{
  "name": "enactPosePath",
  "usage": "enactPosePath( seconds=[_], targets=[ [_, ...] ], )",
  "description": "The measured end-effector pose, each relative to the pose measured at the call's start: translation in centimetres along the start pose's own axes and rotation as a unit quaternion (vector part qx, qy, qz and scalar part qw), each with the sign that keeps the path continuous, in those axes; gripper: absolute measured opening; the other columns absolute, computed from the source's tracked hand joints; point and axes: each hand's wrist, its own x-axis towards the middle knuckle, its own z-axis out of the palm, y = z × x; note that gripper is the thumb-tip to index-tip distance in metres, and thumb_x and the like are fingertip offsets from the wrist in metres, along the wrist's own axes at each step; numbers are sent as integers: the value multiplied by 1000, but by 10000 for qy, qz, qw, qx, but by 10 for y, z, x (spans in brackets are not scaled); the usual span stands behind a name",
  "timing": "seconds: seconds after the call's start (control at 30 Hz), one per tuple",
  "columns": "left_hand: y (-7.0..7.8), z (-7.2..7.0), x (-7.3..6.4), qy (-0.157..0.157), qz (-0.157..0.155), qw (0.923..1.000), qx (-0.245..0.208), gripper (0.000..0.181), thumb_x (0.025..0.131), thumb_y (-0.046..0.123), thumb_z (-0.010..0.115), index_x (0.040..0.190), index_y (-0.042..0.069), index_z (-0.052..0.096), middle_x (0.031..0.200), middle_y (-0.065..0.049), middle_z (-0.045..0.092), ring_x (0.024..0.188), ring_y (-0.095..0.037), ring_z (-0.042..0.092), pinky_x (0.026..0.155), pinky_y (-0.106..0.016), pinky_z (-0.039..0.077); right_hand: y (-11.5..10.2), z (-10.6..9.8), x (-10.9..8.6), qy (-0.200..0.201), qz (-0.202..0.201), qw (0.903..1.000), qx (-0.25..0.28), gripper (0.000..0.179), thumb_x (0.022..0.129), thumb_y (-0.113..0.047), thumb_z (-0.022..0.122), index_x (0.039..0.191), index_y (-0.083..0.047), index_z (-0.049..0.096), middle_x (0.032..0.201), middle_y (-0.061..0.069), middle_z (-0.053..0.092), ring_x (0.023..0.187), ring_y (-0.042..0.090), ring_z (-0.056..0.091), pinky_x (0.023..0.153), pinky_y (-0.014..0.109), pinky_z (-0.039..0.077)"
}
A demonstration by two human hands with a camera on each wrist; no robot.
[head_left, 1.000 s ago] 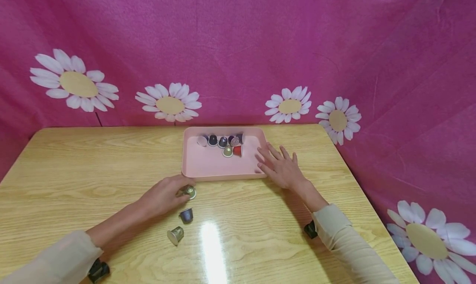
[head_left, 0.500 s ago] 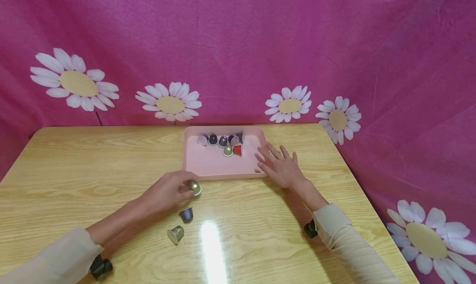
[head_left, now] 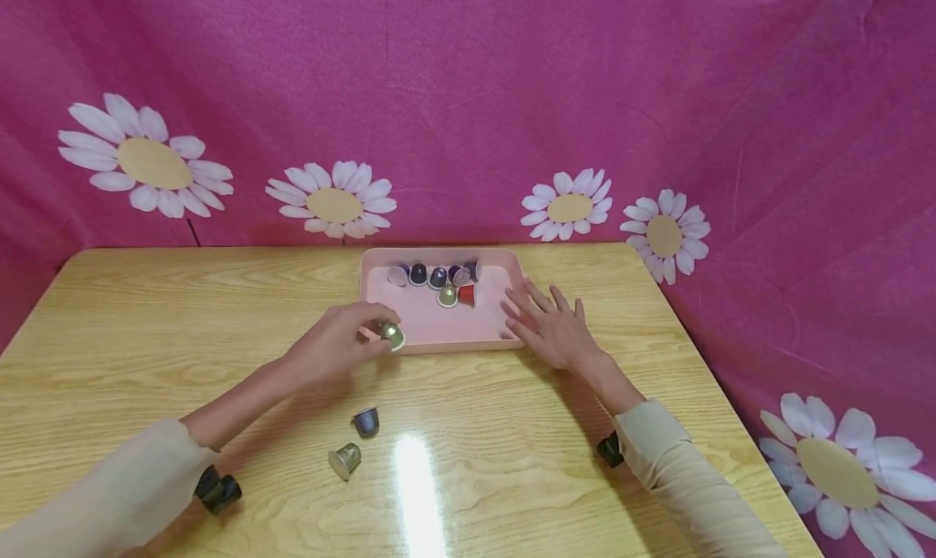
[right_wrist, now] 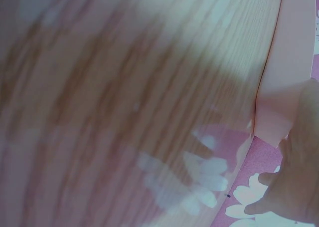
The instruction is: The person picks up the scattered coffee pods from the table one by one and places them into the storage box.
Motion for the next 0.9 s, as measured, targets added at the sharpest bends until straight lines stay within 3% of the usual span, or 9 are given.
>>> enactPosePath(
  seconds=[0.3, 0.53, 0.9],
  targets=[
    [-8, 3, 26, 44, -146, 9999, -48, 17, 90, 3, 70, 106, 8, 71, 96, 2, 69, 93, -19, 67, 79, -36, 57, 0, 0, -1, 6, 0, 10000, -16, 61, 103, -58, 36, 158, -34, 28, 166, 1, 16, 145, 50, 14, 106, 77, 7],
    [-16, 7, 45, 156, -64, 9991, 386, 14, 88, 4, 71, 101, 9, 72, 94, 1, 67, 92, -20, 67, 82, -40, 55, -1, -1, -2, 4, 28, 10000, -8, 61, 102, -59, 36, 158, -34, 29, 166, 0, 15, 145, 49, 14, 106, 77, 6],
    [-29, 20, 70, 250, 0, 9947, 995, 26, 87, 6, 73, 112, 0, 71, 100, -7, 67, 95, -22, 64, 86, -39, 53, -1, -2, -1, -50, 47, 10000, -22, 62, 103, -59, 36, 158, -33, 28, 166, 0, 14, 146, 48, 13, 105, 78, 7]
  ],
)
